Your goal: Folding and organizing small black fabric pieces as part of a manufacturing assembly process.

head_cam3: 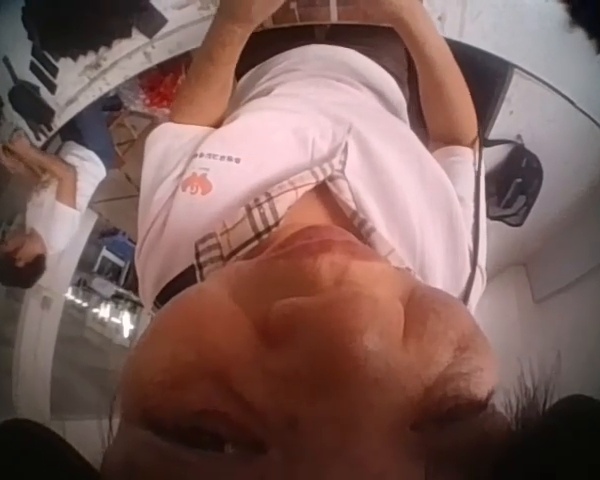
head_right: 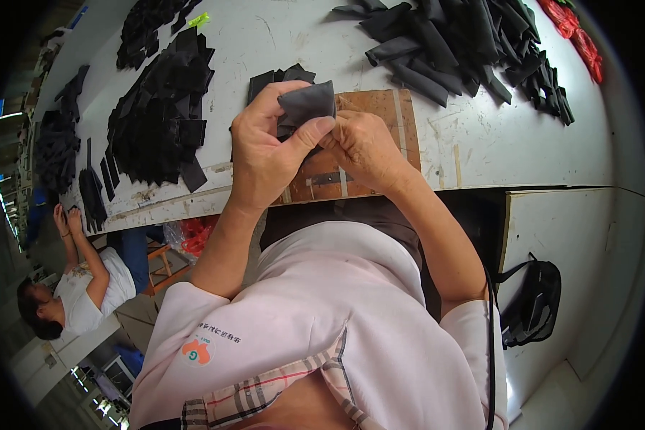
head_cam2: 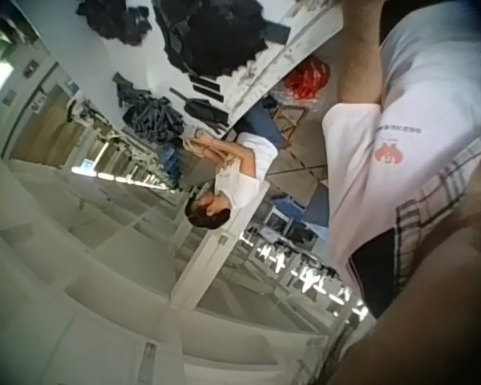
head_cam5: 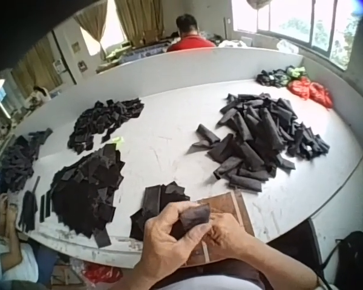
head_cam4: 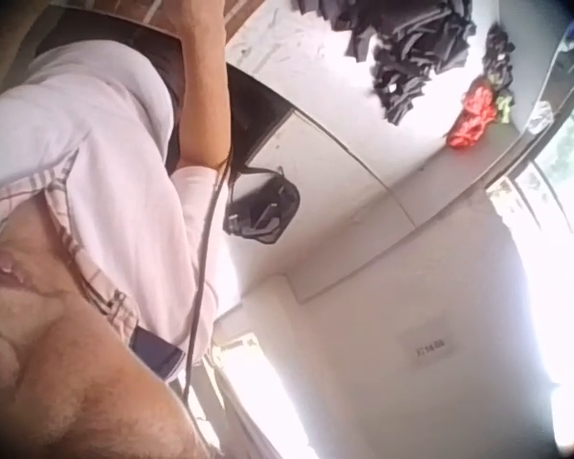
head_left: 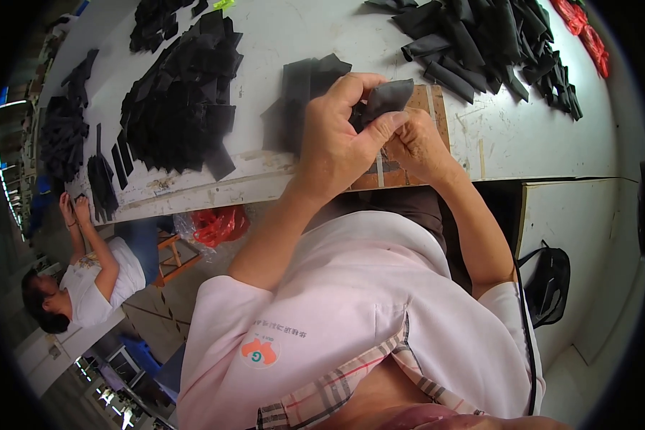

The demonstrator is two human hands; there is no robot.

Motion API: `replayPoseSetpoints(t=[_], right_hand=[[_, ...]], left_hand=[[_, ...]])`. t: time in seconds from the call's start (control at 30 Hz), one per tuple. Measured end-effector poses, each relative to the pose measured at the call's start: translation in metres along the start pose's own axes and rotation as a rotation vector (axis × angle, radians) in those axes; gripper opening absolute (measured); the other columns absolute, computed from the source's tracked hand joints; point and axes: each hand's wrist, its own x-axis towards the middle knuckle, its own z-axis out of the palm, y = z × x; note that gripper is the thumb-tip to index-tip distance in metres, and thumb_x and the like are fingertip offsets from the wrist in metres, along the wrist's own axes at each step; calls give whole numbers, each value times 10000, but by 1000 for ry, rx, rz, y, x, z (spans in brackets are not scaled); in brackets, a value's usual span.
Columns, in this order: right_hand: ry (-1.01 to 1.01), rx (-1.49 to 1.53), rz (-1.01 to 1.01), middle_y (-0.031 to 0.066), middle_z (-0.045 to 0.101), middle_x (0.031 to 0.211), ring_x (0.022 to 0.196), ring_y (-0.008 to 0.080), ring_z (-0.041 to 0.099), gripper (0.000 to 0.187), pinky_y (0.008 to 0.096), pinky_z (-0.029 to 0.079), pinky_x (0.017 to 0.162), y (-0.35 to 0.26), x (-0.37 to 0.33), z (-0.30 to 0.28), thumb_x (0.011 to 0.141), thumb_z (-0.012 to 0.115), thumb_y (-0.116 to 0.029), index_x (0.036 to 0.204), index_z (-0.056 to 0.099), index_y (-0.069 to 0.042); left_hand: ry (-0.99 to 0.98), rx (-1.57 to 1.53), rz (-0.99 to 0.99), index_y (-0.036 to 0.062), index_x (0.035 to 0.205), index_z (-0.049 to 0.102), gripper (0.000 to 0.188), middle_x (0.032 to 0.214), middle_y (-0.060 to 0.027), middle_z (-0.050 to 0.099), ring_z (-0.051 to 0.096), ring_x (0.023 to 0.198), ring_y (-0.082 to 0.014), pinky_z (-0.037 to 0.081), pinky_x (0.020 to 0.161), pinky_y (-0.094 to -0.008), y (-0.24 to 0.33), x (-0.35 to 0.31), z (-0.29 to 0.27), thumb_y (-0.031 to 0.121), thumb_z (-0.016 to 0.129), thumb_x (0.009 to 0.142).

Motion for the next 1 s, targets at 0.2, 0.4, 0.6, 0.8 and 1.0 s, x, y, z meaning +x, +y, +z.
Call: replayPoseSetpoints(t=[0.2, 0.4, 0.6, 0.8, 1.0], right_hand=[[11, -72, 24, 110, 535, 631, 595, 291, 520, 235, 357, 399, 528, -10, 4, -10, 798, 543, -239, 681, 550, -35], [14, -368, -93, 90, 508, 589, 572, 277, 517, 233, 360, 395, 510, -26, 11, -14, 772, 566, -253, 675, 552, -41], [-30, -299, -50, 77, 516, 593, 582, 273, 530, 227, 366, 401, 504, -12, 11, -2, 758, 574, -253, 674, 538, -45], [73, -205, -67, 102, 524, 588, 564, 288, 524, 197, 366, 398, 502, -6, 5, 7, 760, 579, -223, 666, 542, -53], [-76, 188, -77, 63, 521, 584, 560, 152, 501, 86, 298, 367, 460, -27, 25, -32, 822, 516, -70, 750, 534, -27]], left_hand=[[84, -309, 41, 0, 896, 575, 179, 757, -58, 586, 514, 653, -89, 437, 622, -216, 17, -4, -5, 120, 615, 769], [169, -805, 27, -41, 884, 554, 222, 853, -125, 602, 555, 737, -158, 433, 728, -256, 3, -7, -23, 173, 530, 834], [220, -571, -16, -40, 862, 583, 193, 825, -103, 608, 548, 750, -137, 411, 745, -247, -2, -7, -23, 146, 553, 818], [207, -663, -127, -17, 834, 601, 153, 762, -39, 597, 513, 710, -78, 397, 687, -189, 3, -13, -23, 130, 568, 811], [349, -52, -159, -44, 904, 556, 190, 832, -92, 585, 541, 744, -141, 414, 704, -235, -50, -11, -45, 113, 549, 797]])
